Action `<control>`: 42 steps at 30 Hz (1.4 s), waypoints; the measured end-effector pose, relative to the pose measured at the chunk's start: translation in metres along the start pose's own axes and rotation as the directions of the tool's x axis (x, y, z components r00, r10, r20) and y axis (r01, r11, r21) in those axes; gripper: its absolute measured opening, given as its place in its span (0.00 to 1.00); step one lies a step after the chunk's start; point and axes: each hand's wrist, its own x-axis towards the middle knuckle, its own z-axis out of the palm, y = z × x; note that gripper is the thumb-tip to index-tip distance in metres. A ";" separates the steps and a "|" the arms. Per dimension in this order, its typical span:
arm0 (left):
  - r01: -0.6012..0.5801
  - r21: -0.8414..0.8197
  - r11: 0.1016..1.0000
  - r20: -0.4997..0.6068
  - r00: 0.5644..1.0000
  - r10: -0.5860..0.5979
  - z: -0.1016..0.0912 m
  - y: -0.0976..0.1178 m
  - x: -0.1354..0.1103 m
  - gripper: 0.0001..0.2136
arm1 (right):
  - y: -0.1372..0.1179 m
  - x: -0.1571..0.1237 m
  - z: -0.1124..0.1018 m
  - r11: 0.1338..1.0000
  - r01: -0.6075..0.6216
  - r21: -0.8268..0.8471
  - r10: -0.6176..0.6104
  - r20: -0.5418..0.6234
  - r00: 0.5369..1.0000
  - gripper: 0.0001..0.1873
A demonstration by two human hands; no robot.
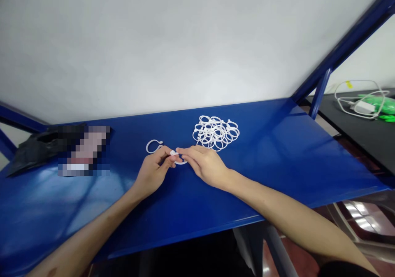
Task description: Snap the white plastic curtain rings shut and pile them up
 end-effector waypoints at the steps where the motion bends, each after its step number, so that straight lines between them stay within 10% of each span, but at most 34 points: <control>1: -0.024 0.021 0.999 0.000 1.000 0.024 0.000 0.001 -0.001 0.11 | -0.001 -0.001 -0.001 1.000 0.011 0.004 -0.011 0.009 1.000 0.15; 12: -0.239 0.227 0.944 0.060 0.971 0.231 -0.009 0.004 0.000 0.07 | 0.009 0.001 -0.009 0.981 0.093 -0.170 -0.090 0.024 0.996 0.15; 22: -0.050 0.694 0.718 -0.114 0.977 0.179 -0.055 -0.037 0.028 0.11 | 0.064 0.015 -0.047 0.876 -0.300 -0.378 0.177 -0.328 0.928 0.12; 42: -0.196 0.627 0.754 0.089 0.980 0.180 -0.029 -0.028 0.021 0.06 | 0.077 0.018 -0.029 0.905 -0.231 -0.359 0.110 -0.327 0.938 0.11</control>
